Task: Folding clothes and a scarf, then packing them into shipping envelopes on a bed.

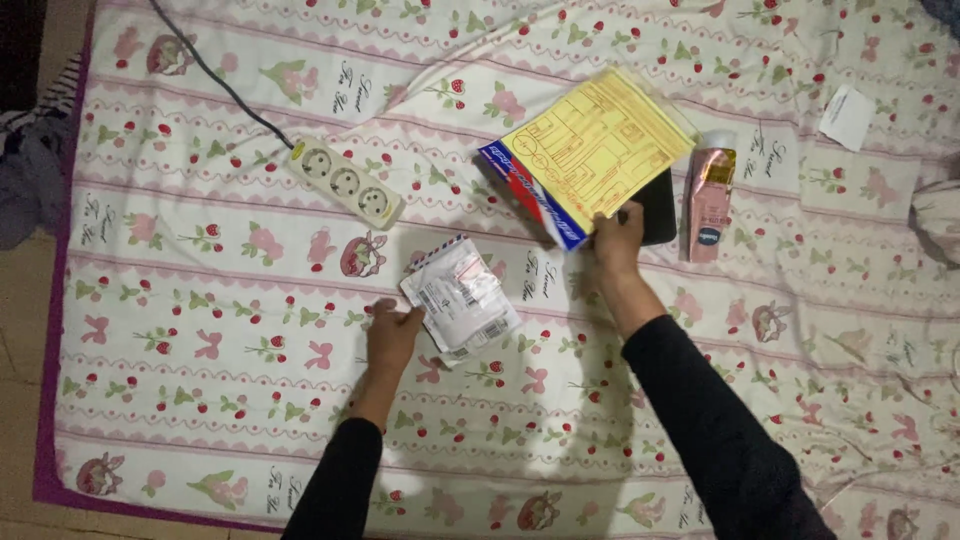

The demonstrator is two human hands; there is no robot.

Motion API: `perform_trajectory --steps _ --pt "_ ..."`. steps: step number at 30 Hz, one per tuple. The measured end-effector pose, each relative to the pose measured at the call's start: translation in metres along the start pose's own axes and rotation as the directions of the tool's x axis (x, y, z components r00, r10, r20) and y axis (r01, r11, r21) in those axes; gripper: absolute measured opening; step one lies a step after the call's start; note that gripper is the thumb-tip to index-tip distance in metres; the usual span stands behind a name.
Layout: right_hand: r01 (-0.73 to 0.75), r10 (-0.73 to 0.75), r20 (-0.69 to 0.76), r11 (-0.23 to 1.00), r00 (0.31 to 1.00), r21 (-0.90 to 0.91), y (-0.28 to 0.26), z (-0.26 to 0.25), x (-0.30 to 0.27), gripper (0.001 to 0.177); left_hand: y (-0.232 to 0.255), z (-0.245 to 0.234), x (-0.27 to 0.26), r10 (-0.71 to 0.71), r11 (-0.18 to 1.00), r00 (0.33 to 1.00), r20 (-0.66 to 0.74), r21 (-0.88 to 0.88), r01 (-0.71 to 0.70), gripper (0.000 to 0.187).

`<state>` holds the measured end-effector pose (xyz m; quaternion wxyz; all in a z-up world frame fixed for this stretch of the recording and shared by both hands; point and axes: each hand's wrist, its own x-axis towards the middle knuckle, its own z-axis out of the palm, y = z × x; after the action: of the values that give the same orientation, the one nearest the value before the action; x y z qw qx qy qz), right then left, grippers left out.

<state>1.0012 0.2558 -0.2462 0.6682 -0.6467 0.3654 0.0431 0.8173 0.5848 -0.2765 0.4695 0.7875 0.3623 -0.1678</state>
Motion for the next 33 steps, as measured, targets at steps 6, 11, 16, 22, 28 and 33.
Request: perform_trajectory --steps 6,11,16,22,28,33 --pt "0.377 -0.285 0.268 0.827 0.92 -0.416 -0.003 -0.084 0.012 0.021 0.009 0.038 0.001 -0.068 0.998 0.996 0.066 -0.015 0.069 0.044" --pt "0.324 -0.064 0.351 0.565 0.934 -0.759 0.034 -0.139 0.003 0.043 0.011 0.044 -0.002 -0.039 0.998 0.999 0.021 0.049 0.038 0.036" --pt "0.613 -0.46 0.49 0.161 0.74 -0.774 0.033 -0.08 -0.075 0.063 -0.008 0.051 0.015 0.016 0.995 0.999 0.031 0.1 -0.019 0.037" --pt "0.474 -0.001 0.59 0.597 0.807 -0.647 0.073 0.028 -0.113 0.043 -0.016 0.057 0.026 0.021 0.973 1.0 -0.002 0.232 -0.02 0.041" --pt "0.564 -0.088 0.59 0.437 0.802 -0.701 0.095 0.061 -0.099 0.048 -0.006 0.048 0.025 0.067 0.996 0.978 -0.199 0.077 -0.053 0.038" --pt "0.387 0.028 0.5 0.596 0.866 -0.704 0.029 0.036 -0.113 0.055 0.111 0.033 -0.034 -0.156 0.935 0.986 0.063 -0.314 0.167 0.041"
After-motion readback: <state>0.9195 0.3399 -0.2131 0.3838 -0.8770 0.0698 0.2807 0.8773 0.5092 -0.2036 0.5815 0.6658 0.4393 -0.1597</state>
